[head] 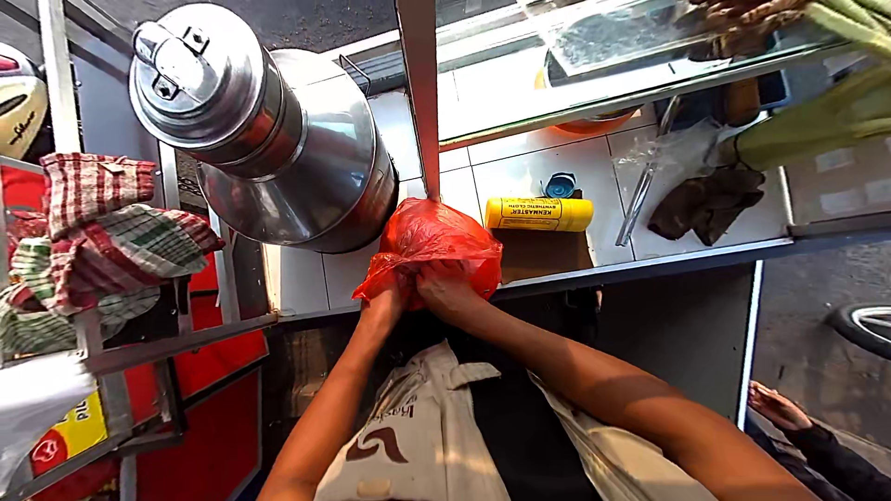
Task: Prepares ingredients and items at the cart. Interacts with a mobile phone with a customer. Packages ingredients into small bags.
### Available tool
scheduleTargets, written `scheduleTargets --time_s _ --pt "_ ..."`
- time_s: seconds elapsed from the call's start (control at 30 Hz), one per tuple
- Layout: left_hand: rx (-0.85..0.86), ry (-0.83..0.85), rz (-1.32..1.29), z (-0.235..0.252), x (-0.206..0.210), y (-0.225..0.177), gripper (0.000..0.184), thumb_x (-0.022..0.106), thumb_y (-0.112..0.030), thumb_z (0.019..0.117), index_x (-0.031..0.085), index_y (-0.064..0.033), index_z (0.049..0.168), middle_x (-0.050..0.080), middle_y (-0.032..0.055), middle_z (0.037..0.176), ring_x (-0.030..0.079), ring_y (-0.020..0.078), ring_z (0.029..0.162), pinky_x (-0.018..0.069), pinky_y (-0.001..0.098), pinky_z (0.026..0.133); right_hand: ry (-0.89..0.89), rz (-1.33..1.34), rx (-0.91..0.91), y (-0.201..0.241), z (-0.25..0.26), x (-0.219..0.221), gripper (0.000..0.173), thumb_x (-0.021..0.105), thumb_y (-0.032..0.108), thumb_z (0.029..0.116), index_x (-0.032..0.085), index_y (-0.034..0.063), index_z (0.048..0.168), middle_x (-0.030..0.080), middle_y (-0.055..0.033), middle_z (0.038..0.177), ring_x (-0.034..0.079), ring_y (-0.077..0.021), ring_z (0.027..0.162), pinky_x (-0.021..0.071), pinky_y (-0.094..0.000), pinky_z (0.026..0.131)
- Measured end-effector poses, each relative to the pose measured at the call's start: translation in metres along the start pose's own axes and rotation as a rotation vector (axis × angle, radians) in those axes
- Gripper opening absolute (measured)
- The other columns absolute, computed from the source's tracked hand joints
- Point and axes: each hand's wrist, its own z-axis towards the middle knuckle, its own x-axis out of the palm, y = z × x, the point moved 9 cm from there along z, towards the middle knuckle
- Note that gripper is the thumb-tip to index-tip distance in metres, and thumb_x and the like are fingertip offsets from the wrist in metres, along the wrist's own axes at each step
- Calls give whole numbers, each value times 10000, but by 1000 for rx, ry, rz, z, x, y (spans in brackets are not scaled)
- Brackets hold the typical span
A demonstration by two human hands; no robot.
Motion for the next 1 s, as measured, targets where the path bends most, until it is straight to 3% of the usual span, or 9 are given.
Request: scheduleTargets --time_s 0.17,0.23,0.33,0.53,0.6,0.77,0.9,0.93,1.0 --pt "-2 60 -69 -1 -9 1 350 548 -233 1045 638 -7 1296 678 206 1251 639 337 1215 466 523 1074 -80 24 43 -8 11 4 258 569 90 985 676 -7 1199 674 -185 1240 616 -355 1217 483 -549 1003" --pt "120 44 -174 -14 -24 -12 284 556 -224 1043 700 -23 1183 724 152 1092 698 258 1027 532 446 961 -113 77 27 -13 11 6 359 631 189 959 648 9 1268 658 -185 1279 595 -370 1238 453 -571 1012" --pt "402 -122 -419 -31 -49 -34 175 606 -170 1012 722 -50 1066 720 41 916 663 79 759 565 259 737 -114 140 -3 -16 12 9 426 667 254 948 635 59 1325 655 -181 1289 595 -381 1232 471 -586 990" --pt "559 -228 -671 -46 -82 -65 130 632 -94 986 692 0 1053 721 8 847 678 52 704 593 223 662 -61 384 -2 -17 6 -19 359 639 286 975 671 39 1234 658 -210 1236 593 -392 1208 437 -596 1027" --pt "629 -277 -719 -58 -104 -84 129 635 -96 985 678 7 1052 724 -19 865 674 23 707 588 196 654 -45 532 -67 -13 -5 -44 315 591 238 1011 643 4 1215 652 -232 1191 635 -393 1138 501 -580 968" --pt "792 -367 -885 -86 -156 -129 126 613 -244 1034 665 -165 1117 720 -116 972 656 -7 718 575 163 638 -231 741 -221 -16 -57 -112 294 545 240 1048 662 -17 1128 658 -184 1074 669 -310 990 551 -480 840" --pt "760 -124 -856 -69 -136 -159 556 656 -510 958 526 -128 1342 662 -98 1130 617 -15 764 553 177 691 -359 774 -168 -58 -108 -138 301 576 279 1039 695 3 1046 675 -147 960 680 -267 912 561 -470 790" --pt "734 -23 -827 -63 -121 -166 645 701 -521 920 518 -81 1355 662 -78 1133 613 -12 764 551 182 693 -383 785 -140 -72 -120 -139 288 590 273 1029 702 9 1023 672 -134 934 676 -251 897 561 -459 786" --pt "691 142 -779 -56 -88 -186 558 749 -386 908 591 -10 1289 691 -31 1076 645 21 785 573 212 712 -424 783 -81 -100 -139 -136 258 617 260 1006 718 24 982 685 -115 912 680 -229 892 562 -447 793"
